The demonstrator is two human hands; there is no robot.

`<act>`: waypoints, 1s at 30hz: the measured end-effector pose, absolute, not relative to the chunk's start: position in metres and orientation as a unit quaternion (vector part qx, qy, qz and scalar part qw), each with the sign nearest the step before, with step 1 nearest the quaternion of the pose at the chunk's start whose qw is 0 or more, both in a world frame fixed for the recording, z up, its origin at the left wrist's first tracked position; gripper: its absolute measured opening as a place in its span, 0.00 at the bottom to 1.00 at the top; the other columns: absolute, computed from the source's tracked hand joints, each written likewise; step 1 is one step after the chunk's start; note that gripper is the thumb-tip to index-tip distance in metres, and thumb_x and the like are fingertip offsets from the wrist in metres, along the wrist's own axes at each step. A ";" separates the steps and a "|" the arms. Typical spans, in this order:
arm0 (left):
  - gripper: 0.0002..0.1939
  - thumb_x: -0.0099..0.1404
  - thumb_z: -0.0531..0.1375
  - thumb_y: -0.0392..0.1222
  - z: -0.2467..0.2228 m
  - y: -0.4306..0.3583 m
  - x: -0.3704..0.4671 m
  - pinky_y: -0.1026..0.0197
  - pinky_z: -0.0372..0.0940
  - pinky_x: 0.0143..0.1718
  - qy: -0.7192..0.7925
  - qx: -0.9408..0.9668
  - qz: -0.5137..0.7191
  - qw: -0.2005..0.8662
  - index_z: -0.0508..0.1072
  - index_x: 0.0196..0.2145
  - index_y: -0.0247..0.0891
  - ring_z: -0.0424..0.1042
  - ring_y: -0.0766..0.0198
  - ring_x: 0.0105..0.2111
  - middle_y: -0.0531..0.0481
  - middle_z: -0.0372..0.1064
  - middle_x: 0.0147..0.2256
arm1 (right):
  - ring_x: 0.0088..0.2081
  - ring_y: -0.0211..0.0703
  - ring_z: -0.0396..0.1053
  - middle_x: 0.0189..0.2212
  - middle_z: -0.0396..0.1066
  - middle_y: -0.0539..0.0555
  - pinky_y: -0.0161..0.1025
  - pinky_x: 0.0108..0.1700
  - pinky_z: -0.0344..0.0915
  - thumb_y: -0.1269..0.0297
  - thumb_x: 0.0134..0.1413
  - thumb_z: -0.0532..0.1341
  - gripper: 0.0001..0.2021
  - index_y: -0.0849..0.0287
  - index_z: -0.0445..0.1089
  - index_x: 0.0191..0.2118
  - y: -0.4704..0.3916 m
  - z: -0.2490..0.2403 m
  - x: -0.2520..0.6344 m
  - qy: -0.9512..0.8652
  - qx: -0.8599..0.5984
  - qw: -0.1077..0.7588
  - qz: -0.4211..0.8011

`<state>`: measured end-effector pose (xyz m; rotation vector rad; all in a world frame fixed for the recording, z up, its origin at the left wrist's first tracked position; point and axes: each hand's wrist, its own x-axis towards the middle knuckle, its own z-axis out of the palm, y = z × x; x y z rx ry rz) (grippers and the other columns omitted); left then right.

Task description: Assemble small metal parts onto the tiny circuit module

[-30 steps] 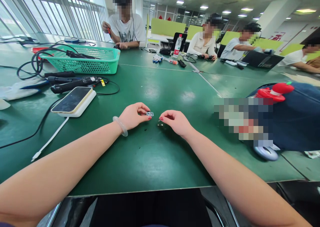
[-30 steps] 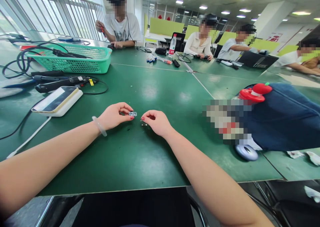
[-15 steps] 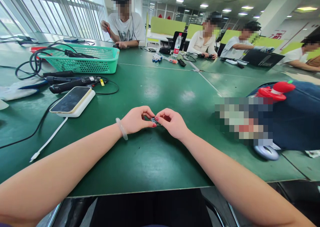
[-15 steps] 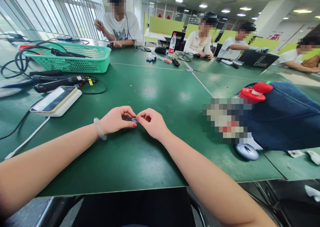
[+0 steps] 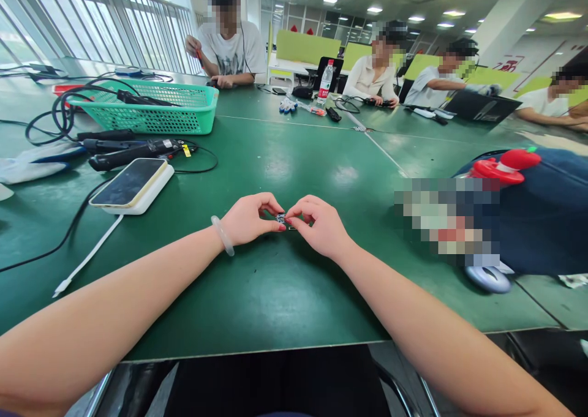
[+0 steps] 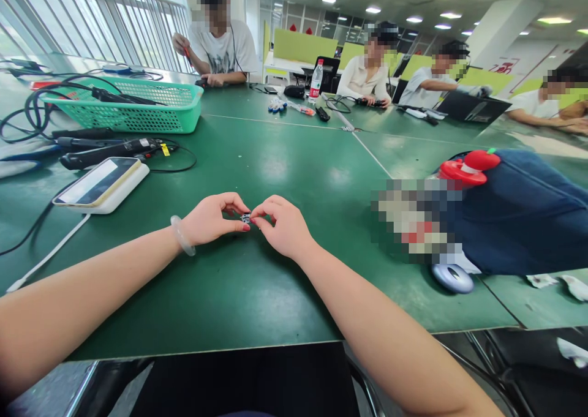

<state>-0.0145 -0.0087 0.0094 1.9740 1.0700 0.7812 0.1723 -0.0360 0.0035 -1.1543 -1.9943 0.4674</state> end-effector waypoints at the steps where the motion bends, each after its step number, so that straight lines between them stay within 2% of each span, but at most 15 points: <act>1: 0.14 0.48 0.66 0.44 0.009 -0.009 -0.014 0.58 0.65 0.37 0.418 0.771 0.303 0.373 0.70 0.32 0.36 0.70 0.63 0.32 0.50 0.72 0.31 | 0.26 0.33 0.59 0.30 0.66 0.49 0.33 0.31 0.60 0.68 0.52 0.59 0.05 0.56 0.73 0.31 -0.036 0.003 0.173 -0.793 -0.446 0.379 0.170; 7: 0.13 0.48 0.66 0.44 0.012 -0.010 -0.014 0.58 0.65 0.39 0.423 0.783 0.291 0.352 0.71 0.31 0.37 0.70 0.63 0.33 0.51 0.72 0.31 | 0.34 0.36 0.64 0.33 0.68 0.51 0.34 0.36 0.61 0.72 0.54 0.57 0.08 0.56 0.73 0.32 -0.036 0.000 0.174 -0.843 -0.399 0.352 0.081; 12: 0.13 0.49 0.66 0.44 0.012 -0.010 -0.015 0.58 0.65 0.39 0.431 0.788 0.288 0.334 0.71 0.32 0.38 0.71 0.63 0.33 0.51 0.73 0.32 | 0.34 0.37 0.65 0.32 0.69 0.51 0.34 0.37 0.62 0.71 0.55 0.56 0.08 0.56 0.72 0.33 -0.031 0.005 0.180 -0.822 -0.442 0.348 0.084; 18: 0.11 0.49 0.65 0.43 0.010 -0.008 -0.017 0.59 0.65 0.37 0.461 0.788 0.274 0.304 0.71 0.31 0.38 0.71 0.63 0.33 0.52 0.73 0.32 | 0.32 0.38 0.65 0.31 0.70 0.50 0.35 0.33 0.60 0.68 0.50 0.60 0.05 0.55 0.73 0.28 -0.017 0.003 0.205 -0.766 -0.605 0.182 0.120; 21: 0.12 0.49 0.66 0.44 0.008 -0.007 -0.018 0.59 0.65 0.37 0.466 0.785 0.271 0.305 0.71 0.31 0.38 0.71 0.63 0.33 0.52 0.73 0.32 | 0.31 0.37 0.65 0.32 0.71 0.48 0.35 0.32 0.60 0.66 0.47 0.63 0.03 0.54 0.73 0.32 -0.015 -0.001 0.210 -0.748 -0.626 0.159 0.156; 26: 0.13 0.48 0.66 0.45 0.006 -0.005 -0.019 0.59 0.65 0.37 0.463 0.789 0.266 0.306 0.71 0.31 0.38 0.71 0.63 0.33 0.52 0.74 0.32 | 0.29 0.36 0.65 0.30 0.72 0.48 0.34 0.31 0.59 0.69 0.49 0.60 0.05 0.54 0.72 0.27 -0.016 -0.001 0.204 -0.759 -0.617 0.141 0.152; 30: 0.12 0.48 0.66 0.44 0.007 -0.006 -0.018 0.59 0.65 0.38 0.465 0.787 0.261 0.311 0.71 0.31 0.39 0.72 0.63 0.34 0.52 0.74 0.32 | 0.31 0.37 0.66 0.31 0.72 0.49 0.35 0.31 0.59 0.66 0.51 0.59 0.06 0.54 0.72 0.28 -0.018 0.002 0.201 -0.771 -0.609 0.136 0.125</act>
